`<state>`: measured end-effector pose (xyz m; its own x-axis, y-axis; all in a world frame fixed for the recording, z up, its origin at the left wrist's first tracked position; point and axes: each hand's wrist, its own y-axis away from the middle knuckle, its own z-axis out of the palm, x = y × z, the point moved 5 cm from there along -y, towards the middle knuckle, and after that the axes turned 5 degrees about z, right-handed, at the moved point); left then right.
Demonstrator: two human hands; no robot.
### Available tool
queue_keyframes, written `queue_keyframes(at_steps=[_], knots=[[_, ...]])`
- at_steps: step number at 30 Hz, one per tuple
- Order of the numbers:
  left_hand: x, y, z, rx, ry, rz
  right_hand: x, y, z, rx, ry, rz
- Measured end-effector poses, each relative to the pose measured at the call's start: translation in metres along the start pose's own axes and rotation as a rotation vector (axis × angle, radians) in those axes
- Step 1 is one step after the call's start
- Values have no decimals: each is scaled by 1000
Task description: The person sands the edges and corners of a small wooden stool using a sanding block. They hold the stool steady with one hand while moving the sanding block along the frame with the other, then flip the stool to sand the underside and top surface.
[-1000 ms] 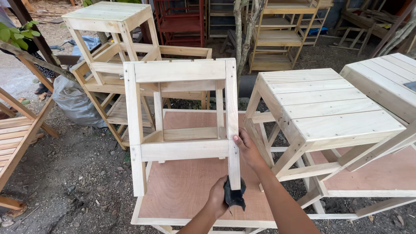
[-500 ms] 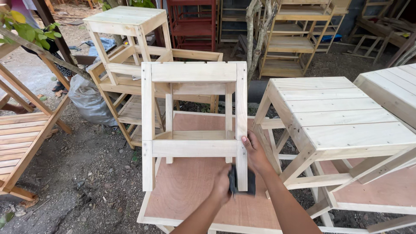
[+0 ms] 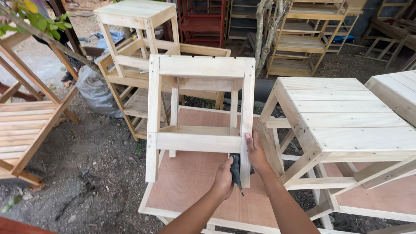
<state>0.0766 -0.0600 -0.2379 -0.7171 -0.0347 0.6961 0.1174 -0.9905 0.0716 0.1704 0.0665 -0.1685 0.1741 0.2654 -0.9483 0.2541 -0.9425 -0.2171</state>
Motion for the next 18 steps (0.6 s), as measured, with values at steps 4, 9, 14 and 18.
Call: queue_keyframes(at_steps=[4,9,14,18], knots=[[1,0,-10,76,-216,-110,-8,3,-1,13,113,-102],[3,6,-5,2,-105,-91,-9,6,-3,16,125,-51],[-5,14,-7,78,-91,-101,-11,3,0,-8,146,-36],[-13,18,-14,209,-134,-277,-5,5,5,-27,110,-6]])
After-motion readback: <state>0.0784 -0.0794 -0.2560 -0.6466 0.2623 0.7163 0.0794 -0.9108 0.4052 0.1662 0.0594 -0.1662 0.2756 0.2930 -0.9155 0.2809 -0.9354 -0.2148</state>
